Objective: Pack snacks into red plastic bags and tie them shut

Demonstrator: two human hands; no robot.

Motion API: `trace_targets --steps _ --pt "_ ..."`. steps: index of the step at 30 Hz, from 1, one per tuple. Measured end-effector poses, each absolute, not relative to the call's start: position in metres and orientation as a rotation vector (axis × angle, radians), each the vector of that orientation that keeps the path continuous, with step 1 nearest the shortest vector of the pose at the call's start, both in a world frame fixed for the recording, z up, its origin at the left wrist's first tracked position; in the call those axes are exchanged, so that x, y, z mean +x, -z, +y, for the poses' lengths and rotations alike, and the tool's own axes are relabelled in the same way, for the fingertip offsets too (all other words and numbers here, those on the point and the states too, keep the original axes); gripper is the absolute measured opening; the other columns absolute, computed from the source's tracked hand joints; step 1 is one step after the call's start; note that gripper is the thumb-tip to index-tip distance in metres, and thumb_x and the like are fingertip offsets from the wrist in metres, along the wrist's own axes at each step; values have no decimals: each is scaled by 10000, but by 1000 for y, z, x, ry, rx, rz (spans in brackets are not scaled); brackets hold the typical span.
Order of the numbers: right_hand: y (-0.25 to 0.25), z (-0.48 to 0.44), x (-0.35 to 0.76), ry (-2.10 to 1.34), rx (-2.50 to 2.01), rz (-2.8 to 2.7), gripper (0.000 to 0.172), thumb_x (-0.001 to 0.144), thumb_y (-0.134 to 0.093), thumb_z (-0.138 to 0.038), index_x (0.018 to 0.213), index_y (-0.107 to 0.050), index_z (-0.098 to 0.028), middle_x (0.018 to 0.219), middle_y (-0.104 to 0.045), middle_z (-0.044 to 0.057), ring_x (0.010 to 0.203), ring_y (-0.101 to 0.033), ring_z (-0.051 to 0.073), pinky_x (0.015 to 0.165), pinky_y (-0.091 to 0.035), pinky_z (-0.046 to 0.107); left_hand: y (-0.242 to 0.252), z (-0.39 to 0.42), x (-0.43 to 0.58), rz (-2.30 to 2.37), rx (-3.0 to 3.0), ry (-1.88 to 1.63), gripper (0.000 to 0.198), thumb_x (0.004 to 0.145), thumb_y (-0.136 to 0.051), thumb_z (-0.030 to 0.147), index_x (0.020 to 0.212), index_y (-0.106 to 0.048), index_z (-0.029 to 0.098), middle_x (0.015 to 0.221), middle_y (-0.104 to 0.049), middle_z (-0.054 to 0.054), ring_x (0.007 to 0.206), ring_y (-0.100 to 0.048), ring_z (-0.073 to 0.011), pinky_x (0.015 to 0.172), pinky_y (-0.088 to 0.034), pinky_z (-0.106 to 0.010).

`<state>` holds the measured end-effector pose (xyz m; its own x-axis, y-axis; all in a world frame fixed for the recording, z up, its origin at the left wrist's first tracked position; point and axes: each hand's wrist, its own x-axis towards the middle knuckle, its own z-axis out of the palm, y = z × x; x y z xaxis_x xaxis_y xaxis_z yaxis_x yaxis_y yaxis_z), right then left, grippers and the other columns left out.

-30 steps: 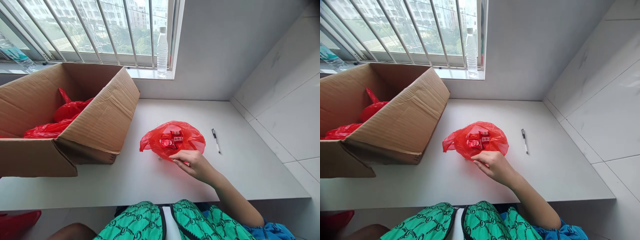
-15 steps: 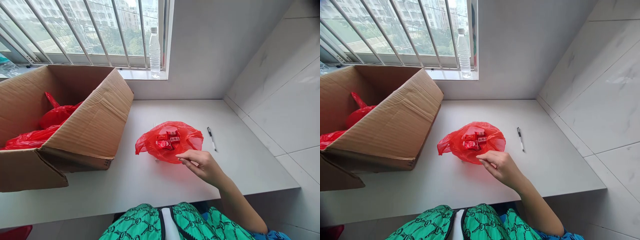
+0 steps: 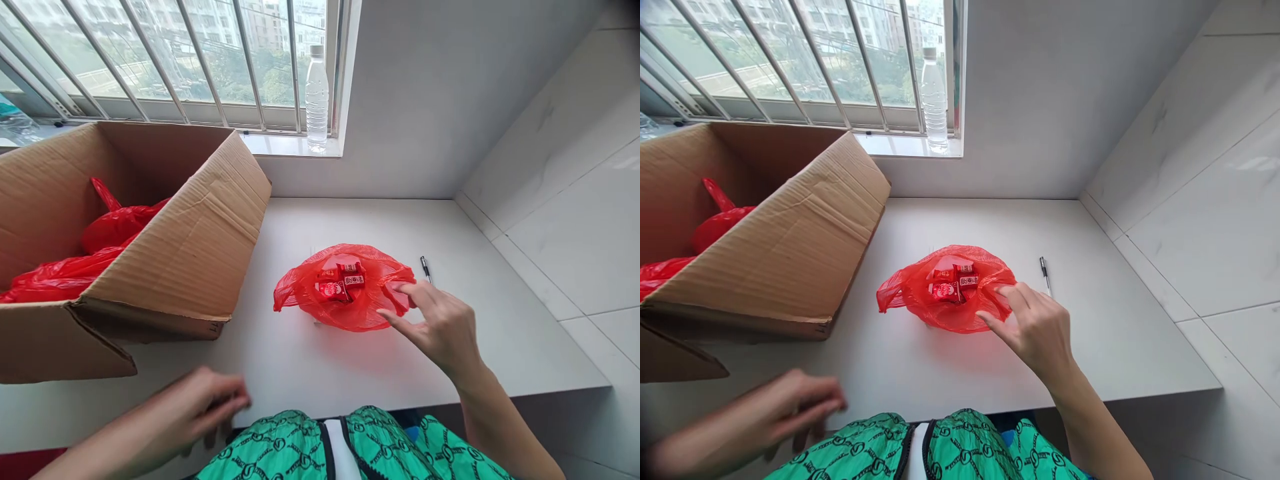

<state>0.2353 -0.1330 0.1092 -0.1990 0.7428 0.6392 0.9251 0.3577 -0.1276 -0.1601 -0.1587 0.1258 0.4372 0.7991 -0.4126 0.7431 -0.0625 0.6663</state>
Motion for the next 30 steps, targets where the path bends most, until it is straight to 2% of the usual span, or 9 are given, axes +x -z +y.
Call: trace_targets --steps 2,4,8,10,13,16,18,25,30 --pt "-108 -130 231 380 -1501 -2056 240 939 -640 -407 1010 -664 -179 812 -690 23 623 -589 136 557 -361 279 -115 -133 -141 1405 1908 -117 375 940 -510 559 1059 -614 219 736 -678 12 527 -635 -147 494 -483 -244" --pt "-110 -129 229 316 -1492 -2051 100 964 -593 -280 962 -649 -197 792 -677 1 620 -587 122 548 -352 269 -104 -115 -123 1577 2053 -312 475 914 -507 600 1204 -489 225 814 -700 -11 636 -694 -190 581 -521 -279" --pt "-122 -134 235 77 -1401 -1878 72 923 -625 -224 867 -583 -210 781 -617 -17 572 -514 97 534 -397 245 -93 -99 -97 1644 2180 -620 547 866 -582 610 1207 -364 242 1028 -706 -52 725 -732 -207 623 -549 -310" --pt "-129 -134 239 51 -1373 -1779 95 901 -656 -247 855 -579 -216 843 -601 3 618 -529 110 559 -445 255 -101 -95 -89 1596 2212 -686 412 910 -569 542 1160 -419 250 964 -710 -14 671 -716 -176 586 -535 -280" --pt "-137 -123 243 94 -1267 -1660 76 869 -683 -254 878 -613 -227 1062 -592 60 891 -628 187 740 -539 334 -129 -88 -80 1460 2302 -876 185 959 -558 400 1058 -561 244 834 -694 24 636 -684 -126 582 -527 -226" --pt "-150 -101 243 76 -1093 -1552 87 850 -691 -259 891 -619 -235 1267 -547 88 1170 -584 266 947 -521 458 -165 -74 -69 1375 2406 -1217 115 930 -630 301 1021 -658 237 890 -688 15 630 -640 -82 559 -515 -179" --pt "-162 -82 239 -48 -983 -1496 84 869 -672 -270 886 -596 -240 1312 -558 83 1239 -557 274 1008 -491 496 -185 -60 -62 1314 2412 -1416 104 894 -682 271 991 -703 239 894 -666 6 669 -624 -84 571 -520 -174" --pt "-181 -29 201 -719 -647 -1336 125 973 -548 -381 977 -543 -256 1180 -670 59 1144 -638 220 983 -515 439 -203 -15 -31 998 1752 -1506 163 884 -694 350 957 -683 205 868 -669 -26 800 -638 -139 647 -538 -222" --pt "-173 -26 173 -708 -848 -1595 517 806 -769 -457 1225 -520 -285 1212 -579 70 945 -636 191 804 -564 368 -202 -20 -8 857 1769 -1430 146 882 -704 318 934 -640 197 886 -652 -24 787 -634 -138 679 -545 -252"
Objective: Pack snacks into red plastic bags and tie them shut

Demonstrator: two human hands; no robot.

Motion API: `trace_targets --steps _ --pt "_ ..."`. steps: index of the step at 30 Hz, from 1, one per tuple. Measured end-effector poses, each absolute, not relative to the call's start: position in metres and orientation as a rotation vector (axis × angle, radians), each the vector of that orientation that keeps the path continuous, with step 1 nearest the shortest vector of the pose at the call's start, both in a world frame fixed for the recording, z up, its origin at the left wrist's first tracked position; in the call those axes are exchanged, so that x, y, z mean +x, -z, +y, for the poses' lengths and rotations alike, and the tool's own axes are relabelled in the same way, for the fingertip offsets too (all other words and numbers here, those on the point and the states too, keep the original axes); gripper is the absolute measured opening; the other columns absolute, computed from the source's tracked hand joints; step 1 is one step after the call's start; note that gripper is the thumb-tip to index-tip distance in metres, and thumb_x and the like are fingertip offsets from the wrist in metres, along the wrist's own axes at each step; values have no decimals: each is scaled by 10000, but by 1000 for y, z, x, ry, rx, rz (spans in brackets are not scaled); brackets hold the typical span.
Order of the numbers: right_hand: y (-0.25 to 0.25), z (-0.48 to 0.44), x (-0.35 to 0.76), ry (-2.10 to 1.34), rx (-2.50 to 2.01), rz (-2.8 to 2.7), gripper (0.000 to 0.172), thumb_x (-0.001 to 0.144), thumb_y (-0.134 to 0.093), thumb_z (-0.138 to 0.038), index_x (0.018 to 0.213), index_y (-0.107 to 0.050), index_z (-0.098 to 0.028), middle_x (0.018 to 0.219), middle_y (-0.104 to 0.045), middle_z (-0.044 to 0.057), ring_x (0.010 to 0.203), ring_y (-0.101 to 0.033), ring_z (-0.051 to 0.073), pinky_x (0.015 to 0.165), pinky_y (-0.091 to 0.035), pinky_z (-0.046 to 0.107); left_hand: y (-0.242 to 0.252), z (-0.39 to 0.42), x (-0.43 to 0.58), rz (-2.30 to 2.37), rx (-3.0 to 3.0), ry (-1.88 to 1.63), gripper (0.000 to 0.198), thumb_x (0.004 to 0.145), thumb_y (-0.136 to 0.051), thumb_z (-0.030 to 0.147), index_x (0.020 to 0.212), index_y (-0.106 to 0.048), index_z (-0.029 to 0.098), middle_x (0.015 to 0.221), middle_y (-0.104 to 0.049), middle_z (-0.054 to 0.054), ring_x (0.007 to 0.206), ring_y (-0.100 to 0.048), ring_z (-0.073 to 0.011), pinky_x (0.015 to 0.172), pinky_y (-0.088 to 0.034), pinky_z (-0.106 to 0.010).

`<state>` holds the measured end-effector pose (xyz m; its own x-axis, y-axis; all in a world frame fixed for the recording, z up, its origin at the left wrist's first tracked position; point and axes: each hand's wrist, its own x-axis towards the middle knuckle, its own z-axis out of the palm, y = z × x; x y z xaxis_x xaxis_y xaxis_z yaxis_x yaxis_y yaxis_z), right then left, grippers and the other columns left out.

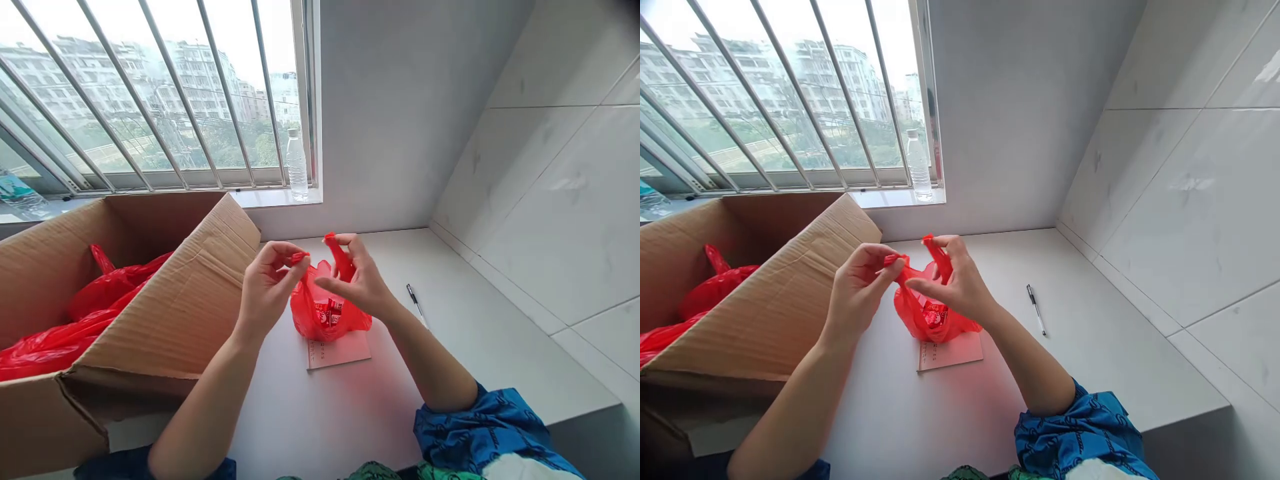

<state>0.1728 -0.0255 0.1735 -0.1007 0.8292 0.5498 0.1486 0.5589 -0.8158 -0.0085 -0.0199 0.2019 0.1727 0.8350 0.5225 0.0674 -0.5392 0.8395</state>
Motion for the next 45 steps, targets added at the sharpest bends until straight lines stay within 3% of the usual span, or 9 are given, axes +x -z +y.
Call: trace_targets --steps 3,5,9,12,16,20,28,37,45 --pt "-172 -27 166 -534 -917 -1684 376 830 -747 -446 1131 -610 -268 1153 -520 67 964 -597 196 759 -554 346 -200 -27 0 741 2092 -1326 111 878 -706 288 964 -691 219 1051 -623 -58 992 -626 -182 827 -545 -305" --pt "-171 -26 166 -503 -891 -1651 211 924 -638 -421 1057 -661 -260 1065 -514 58 975 -585 192 776 -544 340 -192 -27 4 755 2190 -1403 288 840 -746 292 1116 -675 254 1247 -558 -80 1180 -558 -231 964 -504 -364" --pt "-171 -23 173 -796 -766 -1560 279 994 -517 -458 1004 -702 -249 1009 -557 49 835 -581 148 651 -509 279 -165 -18 7 766 1920 -1230 706 852 -739 334 1458 -378 309 1331 -554 -97 1231 -554 -249 1015 -479 -406" --pt "-168 -22 179 -1114 -735 -1465 365 993 -493 -526 999 -695 -222 849 -586 19 576 -484 89 476 -392 240 -152 -9 4 646 1643 -926 548 938 -628 369 1430 -413 261 1071 -677 -76 986 -659 -208 882 -529 -349" --pt "-158 -18 187 -1226 -749 -1336 376 961 -549 -550 917 -667 -196 764 -619 12 617 -540 98 482 -372 216 -150 1 -3 653 1333 -856 408 926 -638 348 1304 -547 222 747 -645 -2 712 -613 -137 706 -510 -251" --pt "-151 -17 195 -1289 -722 -1469 279 897 -691 -452 1044 -610 -229 776 -670 -8 650 -607 122 572 -467 244 -149 3 -2 617 1124 -849 374 875 -662 305 1236 -589 243 842 -678 -14 723 -618 -138 682 -505 -249" --pt "-154 -26 205 -417 -894 -2004 91 925 -612 -196 897 -690 -234 1051 -600 52 844 -602 152 692 -507 300 -155 1 -4 810 1557 -824 417 893 -664 457 1220 -626 200 669 -597 19 631 -581 -132 603 -467 -240" --pt "-147 -36 203 -296 -845 -1948 135 933 -590 -142 997 -640 -249 1047 -679 37 885 -653 150 729 -550 286 -149 -2 1 874 1675 -879 272 886 -672 409 1049 -663 192 938 -754 -67 840 -705 -196 723 -532 -289" --pt "-137 -44 206 -63 -833 -1985 99 940 -620 -188 896 -668 -262 1093 -723 45 958 -665 196 792 -557 370 -148 -5 1 754 1239 -921 393 895 -655 440 1210 -692 208 1163 -711 -120 1009 -683 -224 833 -549 -318"
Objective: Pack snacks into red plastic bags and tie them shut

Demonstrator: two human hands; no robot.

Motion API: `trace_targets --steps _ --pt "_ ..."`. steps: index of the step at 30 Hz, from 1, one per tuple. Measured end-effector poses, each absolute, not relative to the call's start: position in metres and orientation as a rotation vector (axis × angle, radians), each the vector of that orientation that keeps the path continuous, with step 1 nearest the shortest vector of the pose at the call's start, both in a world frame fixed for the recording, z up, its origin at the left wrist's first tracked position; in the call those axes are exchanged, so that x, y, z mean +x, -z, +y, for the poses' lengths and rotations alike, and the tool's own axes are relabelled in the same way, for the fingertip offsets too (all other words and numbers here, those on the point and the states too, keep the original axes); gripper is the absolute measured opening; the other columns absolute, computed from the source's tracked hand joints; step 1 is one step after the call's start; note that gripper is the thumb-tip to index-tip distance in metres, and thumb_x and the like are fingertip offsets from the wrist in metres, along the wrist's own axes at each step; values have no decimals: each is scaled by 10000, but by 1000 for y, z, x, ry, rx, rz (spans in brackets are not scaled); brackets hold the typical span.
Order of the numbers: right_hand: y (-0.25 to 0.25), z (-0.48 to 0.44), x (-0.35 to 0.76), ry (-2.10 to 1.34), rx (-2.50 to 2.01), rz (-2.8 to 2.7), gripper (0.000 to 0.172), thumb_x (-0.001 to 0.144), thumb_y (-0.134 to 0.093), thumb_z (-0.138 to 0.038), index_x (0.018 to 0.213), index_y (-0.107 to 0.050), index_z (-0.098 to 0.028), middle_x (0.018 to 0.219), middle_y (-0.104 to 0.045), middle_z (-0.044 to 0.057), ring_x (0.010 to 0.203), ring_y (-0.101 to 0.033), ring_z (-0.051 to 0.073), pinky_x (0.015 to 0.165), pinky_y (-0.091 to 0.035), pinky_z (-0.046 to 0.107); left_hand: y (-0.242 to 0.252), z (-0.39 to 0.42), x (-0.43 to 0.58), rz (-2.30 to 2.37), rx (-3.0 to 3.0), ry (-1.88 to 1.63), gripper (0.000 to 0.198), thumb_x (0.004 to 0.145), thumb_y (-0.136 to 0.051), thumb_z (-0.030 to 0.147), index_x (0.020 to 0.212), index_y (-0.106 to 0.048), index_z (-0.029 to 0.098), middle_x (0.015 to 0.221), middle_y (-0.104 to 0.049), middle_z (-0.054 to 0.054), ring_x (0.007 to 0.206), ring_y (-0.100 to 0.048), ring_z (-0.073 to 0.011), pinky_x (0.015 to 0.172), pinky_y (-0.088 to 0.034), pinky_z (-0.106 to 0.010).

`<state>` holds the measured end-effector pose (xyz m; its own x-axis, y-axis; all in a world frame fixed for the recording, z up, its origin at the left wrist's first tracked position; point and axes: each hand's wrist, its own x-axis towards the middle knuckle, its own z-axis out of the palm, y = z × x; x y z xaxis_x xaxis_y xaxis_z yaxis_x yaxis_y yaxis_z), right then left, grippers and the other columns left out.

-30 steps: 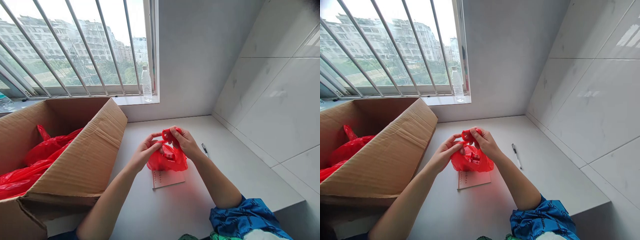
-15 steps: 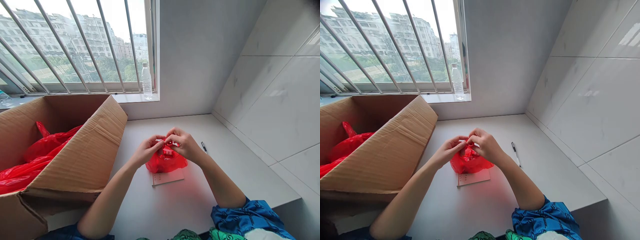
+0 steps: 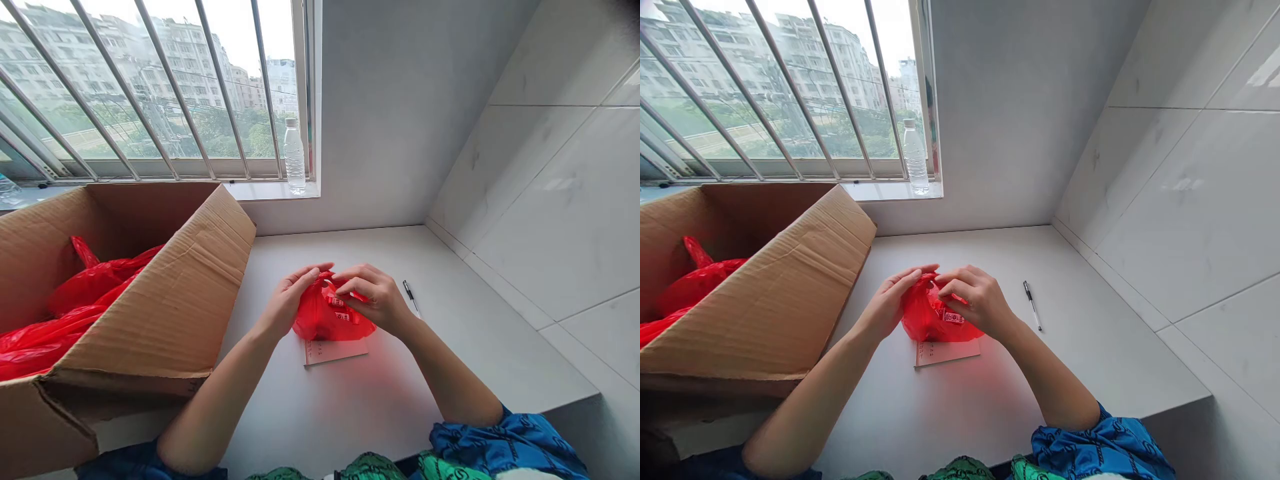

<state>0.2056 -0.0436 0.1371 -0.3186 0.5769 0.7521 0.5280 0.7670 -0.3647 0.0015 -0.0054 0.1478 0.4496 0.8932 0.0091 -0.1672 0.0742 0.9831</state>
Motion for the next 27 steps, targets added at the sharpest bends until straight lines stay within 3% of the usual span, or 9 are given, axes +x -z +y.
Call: trace_targets --steps 5,9,11,13,15,18,22,24,27 --pt "-120 -66 226 -80 -846 -1940 117 891 -678 -170 821 -676 -263 1035 -720 53 1026 -647 236 830 -558 433 -123 21 -7 939 1002 -1363 462 748 -801 401 1152 -714 193 1086 -723 -96 972 -685 -175 833 -531 -275" --pt "-98 -87 258 -493 -970 -1815 76 857 -743 -232 815 -685 -258 851 -707 24 903 -679 219 804 -577 412 -92 36 -21 1098 945 -1515 527 701 -820 440 1140 -695 176 1062 -725 -98 1048 -681 -182 895 -511 -282" --pt "-88 -92 275 -748 -1063 -1756 61 862 -742 -303 873 -702 -258 908 -720 33 918 -693 217 831 -588 402 -79 33 -29 1113 981 -1463 626 737 -796 466 1272 -614 197 1072 -723 -91 1071 -682 -186 918 -512 -300" --pt "-80 -93 290 -870 -1180 -1691 183 902 -685 -381 1046 -696 -268 1065 -725 62 1012 -695 231 885 -586 415 -70 24 -39 1143 1091 -1351 718 824 -715 507 1438 -456 239 1168 -698 -103 1161 -651 -204 962 -506 -333" --pt "-73 -90 297 -749 -1352 -1665 337 938 -614 -430 1240 -629 -281 1270 -664 98 1148 -652 256 951 -562 460 -66 12 -47 1217 1290 -1184 701 901 -604 551 1494 -380 251 1339 -611 -138 1289 -568 -239 1029 -474 -379" --pt "-65 -78 285 -356 -1483 -1899 577 916 -612 -472 1441 -475 -276 1511 -469 142 1363 -487 317 1088 -431 579 -68 -5 -46 1310 1723 -931 597 947 -501 573 1434 -478 228 1493 -461 -150 1394 -442 -291 1126 -388 -457" --pt "-59 -48 238 -93 -1262 -2264 975 874 -624 -576 1605 -100 -201 1629 -245 192 1517 -216 328 1210 -182 609 -77 -11 -17 1261 2288 -827 546 938 -542 523 1396 -504 229 1461 -479 -147 1353 -452 -329 1122 -372 -529" --pt "-55 -32 217 -84 -1230 -2291 1000 891 -584 -604 1609 -20 -196 1633 -233 187 1526 -188 312 1223 -136 596 -74 -7 -3 1201 2521 -818 503 947 -546 458 1389 -500 222 1499 -453 -147 1397 -407 -332 1158 -321 -539" --pt "-44 -15 202 -163 -1285 -2309 963 909 -541 -624 1611 -37 -201 1629 -250 177 1523 -200 314 1221 -153 591 -59 3 3 1188 2700 -710 453 971 -499 368 1392 -494 202 1560 -400 -142 1475 -309 -319 1204 -242 -542"
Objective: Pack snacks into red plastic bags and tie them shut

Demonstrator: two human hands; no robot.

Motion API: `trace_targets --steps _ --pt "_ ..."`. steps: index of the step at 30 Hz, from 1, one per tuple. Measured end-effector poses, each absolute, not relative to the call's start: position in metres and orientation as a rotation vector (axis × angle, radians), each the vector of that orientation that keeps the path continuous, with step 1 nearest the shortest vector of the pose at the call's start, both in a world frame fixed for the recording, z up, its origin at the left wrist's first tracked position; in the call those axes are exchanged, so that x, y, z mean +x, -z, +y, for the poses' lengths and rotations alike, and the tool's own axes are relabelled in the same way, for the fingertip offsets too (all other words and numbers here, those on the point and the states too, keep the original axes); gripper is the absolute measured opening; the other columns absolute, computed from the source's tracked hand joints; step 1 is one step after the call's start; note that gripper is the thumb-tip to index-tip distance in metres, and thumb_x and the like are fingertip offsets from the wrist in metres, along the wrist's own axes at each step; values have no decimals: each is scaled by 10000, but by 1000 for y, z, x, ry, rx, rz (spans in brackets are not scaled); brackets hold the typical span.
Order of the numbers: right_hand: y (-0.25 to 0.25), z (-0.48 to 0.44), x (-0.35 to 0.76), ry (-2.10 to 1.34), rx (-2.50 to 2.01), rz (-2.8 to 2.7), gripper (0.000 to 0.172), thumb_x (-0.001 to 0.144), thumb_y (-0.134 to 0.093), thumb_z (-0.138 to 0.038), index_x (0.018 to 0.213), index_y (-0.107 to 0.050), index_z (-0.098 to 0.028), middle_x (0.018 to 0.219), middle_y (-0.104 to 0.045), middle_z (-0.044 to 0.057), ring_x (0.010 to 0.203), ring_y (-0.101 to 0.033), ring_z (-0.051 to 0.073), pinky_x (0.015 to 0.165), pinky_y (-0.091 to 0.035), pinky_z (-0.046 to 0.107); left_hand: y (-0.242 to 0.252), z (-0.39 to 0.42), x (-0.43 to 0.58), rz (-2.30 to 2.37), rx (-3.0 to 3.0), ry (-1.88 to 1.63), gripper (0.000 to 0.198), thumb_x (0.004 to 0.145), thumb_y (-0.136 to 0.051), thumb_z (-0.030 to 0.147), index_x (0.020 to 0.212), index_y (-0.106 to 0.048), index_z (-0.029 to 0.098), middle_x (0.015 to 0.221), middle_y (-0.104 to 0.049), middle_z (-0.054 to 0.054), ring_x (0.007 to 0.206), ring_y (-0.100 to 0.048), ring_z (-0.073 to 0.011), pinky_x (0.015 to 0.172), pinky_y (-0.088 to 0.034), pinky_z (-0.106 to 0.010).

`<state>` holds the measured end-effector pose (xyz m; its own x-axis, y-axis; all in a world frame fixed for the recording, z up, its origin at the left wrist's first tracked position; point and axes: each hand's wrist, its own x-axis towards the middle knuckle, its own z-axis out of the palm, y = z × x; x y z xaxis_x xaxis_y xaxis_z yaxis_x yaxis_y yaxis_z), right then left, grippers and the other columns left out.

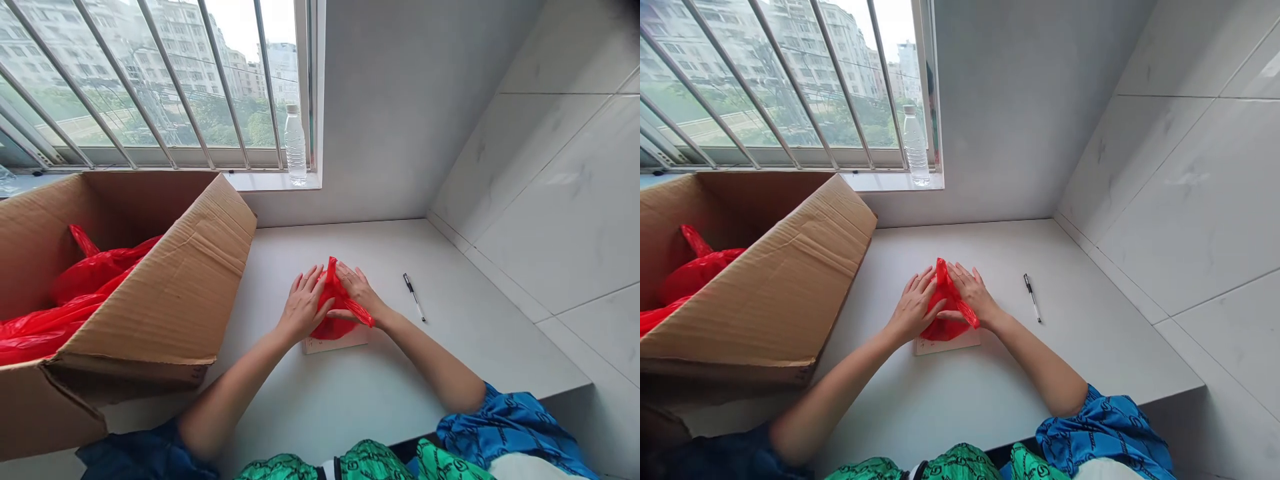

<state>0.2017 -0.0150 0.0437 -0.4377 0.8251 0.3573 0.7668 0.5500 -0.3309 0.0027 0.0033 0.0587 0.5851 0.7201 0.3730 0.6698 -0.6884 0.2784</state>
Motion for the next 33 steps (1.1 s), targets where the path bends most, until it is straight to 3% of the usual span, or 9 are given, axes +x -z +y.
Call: trace_targets --steps 6,21,29,31,33 --pt "-16 -9 202 -183 -1337 -2353 934 909 -522 -647 1604 -136 -159 1626 -271 158 1529 -181 302 1243 -163 550 -25 10 -9 1225 2703 -621 453 996 -442 420 1361 -531 166 1466 -518 -145 1423 -398 -309 1210 -258 -526" --pt "3 -10 200 -390 -1352 -2349 894 926 -428 -710 1586 -227 -142 1625 -289 124 1525 -204 277 1256 -127 534 -9 9 -9 1235 2676 -566 498 1018 -404 433 1416 -506 152 1499 -498 -129 1438 -383 -293 1229 -214 -527" --pt "5 -11 198 -392 -1365 -2329 866 927 -432 -707 1580 -241 -171 1610 -329 115 1513 -237 285 1255 -112 542 -9 8 -8 1224 2655 -634 437 1011 -433 410 1344 -551 153 1458 -538 -119 1417 -413 -275 1228 -225 -518" --pt "0 -13 199 -391 -1350 -2315 856 922 -474 -683 1569 -265 -163 1600 -342 133 1494 -278 301 1243 -160 552 -11 6 -10 1199 2612 -712 378 994 -473 393 1262 -595 155 1410 -574 -124 1386 -447 -274 1211 -261 -514" --pt "-10 -19 200 -383 -1297 -2280 820 920 -518 -644 1541 -320 -146 1566 -385 165 1444 -365 312 1196 -289 534 -17 -2 -14 1154 2568 -827 307 965 -528 365 1182 -628 171 1349 -614 -117 1341 -491 -268 1190 -303 -502"
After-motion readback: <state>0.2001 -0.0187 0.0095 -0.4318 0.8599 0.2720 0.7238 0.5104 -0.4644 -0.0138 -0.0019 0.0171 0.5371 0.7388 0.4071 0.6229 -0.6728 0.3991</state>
